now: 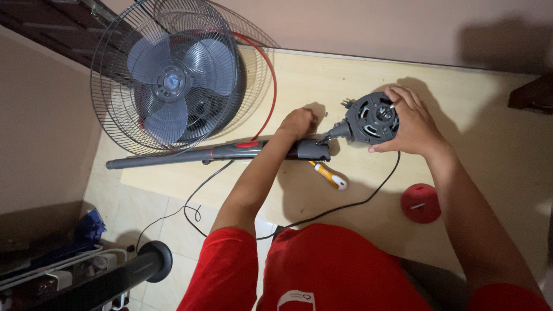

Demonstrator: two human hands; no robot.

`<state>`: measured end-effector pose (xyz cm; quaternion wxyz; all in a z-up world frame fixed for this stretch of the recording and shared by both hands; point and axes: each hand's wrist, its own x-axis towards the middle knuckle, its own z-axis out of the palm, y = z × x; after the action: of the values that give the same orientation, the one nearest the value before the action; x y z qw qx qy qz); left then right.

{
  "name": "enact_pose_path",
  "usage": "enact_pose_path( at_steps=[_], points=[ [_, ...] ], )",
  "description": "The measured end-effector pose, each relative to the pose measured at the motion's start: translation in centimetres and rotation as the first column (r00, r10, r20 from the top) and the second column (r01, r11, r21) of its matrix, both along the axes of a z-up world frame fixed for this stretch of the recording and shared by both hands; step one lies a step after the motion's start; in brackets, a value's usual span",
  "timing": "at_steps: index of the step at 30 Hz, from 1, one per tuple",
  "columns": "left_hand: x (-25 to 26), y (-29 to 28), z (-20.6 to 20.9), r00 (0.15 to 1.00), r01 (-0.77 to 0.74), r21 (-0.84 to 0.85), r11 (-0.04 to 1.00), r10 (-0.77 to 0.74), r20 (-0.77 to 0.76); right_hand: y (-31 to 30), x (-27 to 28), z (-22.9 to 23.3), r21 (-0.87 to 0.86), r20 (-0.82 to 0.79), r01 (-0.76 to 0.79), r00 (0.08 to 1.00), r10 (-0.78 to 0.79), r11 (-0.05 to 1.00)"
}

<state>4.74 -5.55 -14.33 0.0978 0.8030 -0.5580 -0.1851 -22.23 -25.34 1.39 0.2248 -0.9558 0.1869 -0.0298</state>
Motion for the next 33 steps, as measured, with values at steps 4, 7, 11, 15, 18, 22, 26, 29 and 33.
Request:
enact_pose_path(
  at_steps=[4, 7, 11, 15, 18, 22, 26, 29, 33],
  points=[
    [-0.2, 0.3, 1.1, 0.999, 0.015, -0.043, 0.999, -0.017, -0.048, 0.0, -0.3, 0.2, 0.036, 0.052, -0.018, 0.999, 0.016, 0.999],
    [-0.2, 0.6, 2.5, 0.998, 0.017, -0.088, 0.996, -0.022, -0.061, 0.1, -0.4, 0.3, 0.035, 0.08, -0.032, 0.996, 0.03, 0.999],
    [0.6, 1.3, 5.5, 0.966, -0.129, -0.136, 0.982, 0.093, -0.242, 0.0, -0.3, 0.3, 0.021, 0.059, -0.029, 0.998, 0.027, 0.999],
    [0.3, 2.8, 8.8, 0.89, -0.28, -0.199, 0.939, 0.177, -0.421, 0.1, -0.5, 0.2, 0.015, 0.098, -0.052, 0.994, 0.051, 0.999],
    [-0.8, 4.2, 10.5, 0.801, -0.323, -0.254, 0.912, 0.121, -0.586, 0.2, -1.0, 0.2, 0.049, 0.147, -0.049, 0.988, 0.041, 0.998],
    [-2.9, 6.0, 11.3, 0.801, -0.329, -0.378, 0.866, 0.043, -0.597, 0.5, -1.5, 0.2, -0.005, 0.153, -0.027, 0.988, 0.027, 1.0],
    [-4.7, 7.5, 11.4, 0.784, -0.355, -0.399, 0.845, 0.036, -0.619, 1.5, -2.7, 0.4, -0.078, 0.189, 0.04, 0.982, -0.025, 0.996],
    [-6.5, 8.6, 11.5, 0.777, -0.387, -0.431, 0.815, 0.036, -0.629, 2.9, -3.8, 0.4, -0.082, 0.288, 0.096, 0.955, -0.069, 0.992],
    [-9.8, 9.3, 11.6, 0.803, -0.42, -0.473, 0.775, 0.074, -0.592, 6.3, -6.0, -0.8, -0.102, 0.492, 0.272, 0.85, -0.189, 0.957]
  ],
)
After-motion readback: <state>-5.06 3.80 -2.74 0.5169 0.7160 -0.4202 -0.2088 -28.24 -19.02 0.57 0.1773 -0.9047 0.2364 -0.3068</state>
